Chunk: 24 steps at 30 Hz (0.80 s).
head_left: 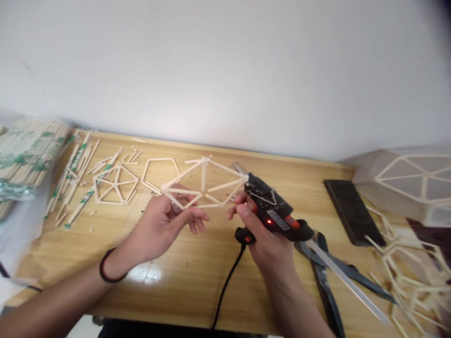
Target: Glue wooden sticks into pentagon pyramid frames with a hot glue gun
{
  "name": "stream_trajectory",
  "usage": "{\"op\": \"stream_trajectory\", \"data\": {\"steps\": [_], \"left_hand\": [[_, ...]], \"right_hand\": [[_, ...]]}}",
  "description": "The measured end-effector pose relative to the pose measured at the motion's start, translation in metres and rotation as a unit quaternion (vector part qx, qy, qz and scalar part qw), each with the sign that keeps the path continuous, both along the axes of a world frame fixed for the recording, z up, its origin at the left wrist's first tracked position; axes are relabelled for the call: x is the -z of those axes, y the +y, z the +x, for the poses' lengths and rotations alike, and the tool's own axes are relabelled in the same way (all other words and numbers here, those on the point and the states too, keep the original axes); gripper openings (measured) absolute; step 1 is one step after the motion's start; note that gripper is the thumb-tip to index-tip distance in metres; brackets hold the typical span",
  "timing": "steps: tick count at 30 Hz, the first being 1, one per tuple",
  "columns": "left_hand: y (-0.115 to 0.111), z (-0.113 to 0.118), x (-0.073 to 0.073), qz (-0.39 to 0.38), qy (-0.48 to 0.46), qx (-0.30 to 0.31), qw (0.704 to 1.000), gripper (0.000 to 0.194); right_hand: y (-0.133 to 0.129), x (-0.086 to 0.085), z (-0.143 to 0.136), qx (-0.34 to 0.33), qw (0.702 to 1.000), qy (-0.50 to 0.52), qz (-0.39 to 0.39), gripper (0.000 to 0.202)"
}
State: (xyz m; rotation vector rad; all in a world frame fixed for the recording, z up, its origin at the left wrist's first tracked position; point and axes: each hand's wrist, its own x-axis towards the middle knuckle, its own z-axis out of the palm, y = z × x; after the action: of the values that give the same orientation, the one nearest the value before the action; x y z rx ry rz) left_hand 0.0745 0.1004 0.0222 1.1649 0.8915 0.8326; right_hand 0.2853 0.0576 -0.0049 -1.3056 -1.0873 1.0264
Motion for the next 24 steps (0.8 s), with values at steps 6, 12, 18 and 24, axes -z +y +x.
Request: {"op": "stream_trajectory", "data": {"steps": [6,12,18,24], "left_hand": [[-0.002,0.000,0.002,-0.027,-0.020,0.017,0.999,0.024],[-0.006,0.000,0.003,-0.049,-0.039,0.048,0.997,0.030],[0.000,-0.006,0.001,-0.005,0.001,0.052,0.999,0.026],[0.018,-0.020,-0.004,0.059,0.000,-0.069,0.996,0.021]], "right_hand": [[-0.001,-0.003,0.002,-0.018,0.999,-0.035,-0.019,0.014],[0.001,-0.008,0.000,-0.070,0.997,-0.009,-0.020,0.012],[0.001,-0.006,-0.001,-0.060,0.997,0.014,-0.046,0.015],[0.001,-0.003,0.001,-0.037,0.996,0.057,-0.062,0.020]]}}
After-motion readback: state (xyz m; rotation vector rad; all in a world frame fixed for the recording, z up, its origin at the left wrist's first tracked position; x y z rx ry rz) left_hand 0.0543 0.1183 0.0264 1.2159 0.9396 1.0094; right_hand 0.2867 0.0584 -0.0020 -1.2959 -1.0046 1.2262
